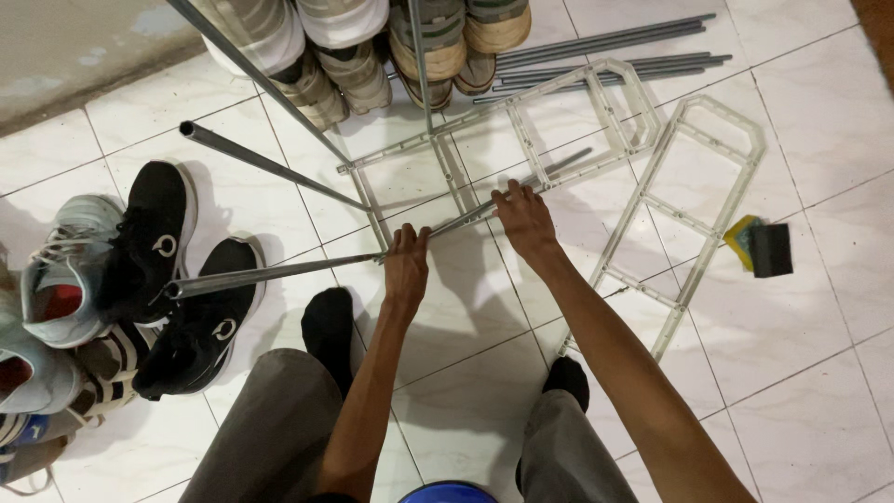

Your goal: The person assembles a white plastic shoe rack by inserting metal poles into the base frame and then attaching the upper plastic frame. The person works on a tiled floor with several pairs of shoes nearby.

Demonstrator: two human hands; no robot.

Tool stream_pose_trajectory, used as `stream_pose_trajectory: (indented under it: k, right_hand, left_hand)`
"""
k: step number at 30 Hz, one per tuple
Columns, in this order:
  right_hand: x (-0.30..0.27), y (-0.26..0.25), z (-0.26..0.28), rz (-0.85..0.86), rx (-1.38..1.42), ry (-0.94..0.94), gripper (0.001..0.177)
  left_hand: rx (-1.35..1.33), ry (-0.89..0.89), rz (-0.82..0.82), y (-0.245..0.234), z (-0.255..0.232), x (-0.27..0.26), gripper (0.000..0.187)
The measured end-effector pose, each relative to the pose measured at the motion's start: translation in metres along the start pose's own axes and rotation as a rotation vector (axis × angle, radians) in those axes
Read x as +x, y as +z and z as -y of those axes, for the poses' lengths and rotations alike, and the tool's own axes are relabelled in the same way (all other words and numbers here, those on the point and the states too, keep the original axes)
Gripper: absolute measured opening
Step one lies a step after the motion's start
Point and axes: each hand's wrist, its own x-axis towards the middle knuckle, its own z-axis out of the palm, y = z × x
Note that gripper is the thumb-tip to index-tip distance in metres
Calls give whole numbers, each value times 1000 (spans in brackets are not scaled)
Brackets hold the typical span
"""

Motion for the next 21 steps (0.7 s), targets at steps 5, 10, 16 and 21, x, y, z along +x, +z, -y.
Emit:
stream_pose_trajectory:
  k: [5, 10, 16, 21]
  right_hand:
    - [-9, 21, -5, -92, -84, -128, 43]
    - [-5, 37, -24, 16, -96, -47, 52]
    - [-14, 5, -18, 42, -39, -7, 48]
    - [-21, 2, 4, 216, 200, 147, 52]
  left_hand:
    - [-3, 38, -18, 8, 13, -10, 49]
    - [-68, 25, -60, -8, 8, -38, 68]
    - [-64, 2, -15, -44, 11, -79, 69]
    - [5, 11, -15, -62, 7, -98, 68]
